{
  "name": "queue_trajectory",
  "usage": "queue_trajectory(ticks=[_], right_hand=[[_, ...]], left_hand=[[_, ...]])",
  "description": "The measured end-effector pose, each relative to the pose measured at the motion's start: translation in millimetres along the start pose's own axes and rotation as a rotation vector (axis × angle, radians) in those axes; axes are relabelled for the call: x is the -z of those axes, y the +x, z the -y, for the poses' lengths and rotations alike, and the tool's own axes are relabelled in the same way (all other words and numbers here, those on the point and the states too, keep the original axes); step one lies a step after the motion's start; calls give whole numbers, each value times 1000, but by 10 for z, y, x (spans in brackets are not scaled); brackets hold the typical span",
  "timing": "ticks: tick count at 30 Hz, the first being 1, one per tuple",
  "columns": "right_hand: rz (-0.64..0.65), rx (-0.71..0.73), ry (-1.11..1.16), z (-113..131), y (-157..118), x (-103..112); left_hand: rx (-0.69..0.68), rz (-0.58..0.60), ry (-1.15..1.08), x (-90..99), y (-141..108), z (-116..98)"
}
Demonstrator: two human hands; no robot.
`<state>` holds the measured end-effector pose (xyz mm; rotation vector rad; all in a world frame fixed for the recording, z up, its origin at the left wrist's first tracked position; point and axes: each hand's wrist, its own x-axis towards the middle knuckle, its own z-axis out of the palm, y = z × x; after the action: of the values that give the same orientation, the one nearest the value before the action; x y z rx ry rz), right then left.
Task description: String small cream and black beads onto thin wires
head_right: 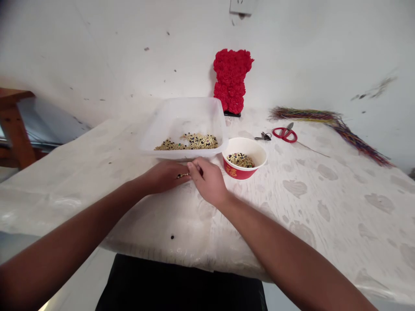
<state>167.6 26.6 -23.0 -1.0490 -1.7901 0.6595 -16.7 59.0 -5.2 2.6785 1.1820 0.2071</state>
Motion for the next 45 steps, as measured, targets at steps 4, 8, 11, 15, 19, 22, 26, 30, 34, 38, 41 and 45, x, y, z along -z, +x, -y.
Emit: queue_trajectory(ticks=[4,8,11,15,19,22,26,30,34,38,41,45], right_hand=[[41,51,-18,24,-20,-3],[46,67,-35,34,-31,0],[56,64,-42,37,-38,-2],[64,55,-44,41,-45,-4],[38,33,-39,23,-28,-10],[7,15,-43,-3,-10,-15],[18,19,-65,-9,-29,-20],[64,50,-90,26,-58,-26],[17,31,-87,43,-39,-17],[-4,5,-64,34,-15,-9],[-8,-13,-52,32,-13,-10],[-13,-26,-41,32,-14,-5]], left_hand=[[52,14,90,-7,107,-23],[65,21,154,-27,158,-35],[70,-1,178,-50,161,-47],[95,-39,197,-81,153,-71],[119,-73,214,-97,149,-100],[120,-96,220,-100,141,-118],[115,-119,215,-103,127,-121],[119,-130,201,-112,117,-109],[132,-143,218,-123,121,-112],[118,-142,227,-110,128,-134],[103,-141,228,-96,131,-148],[108,-161,235,-102,131,-150]])
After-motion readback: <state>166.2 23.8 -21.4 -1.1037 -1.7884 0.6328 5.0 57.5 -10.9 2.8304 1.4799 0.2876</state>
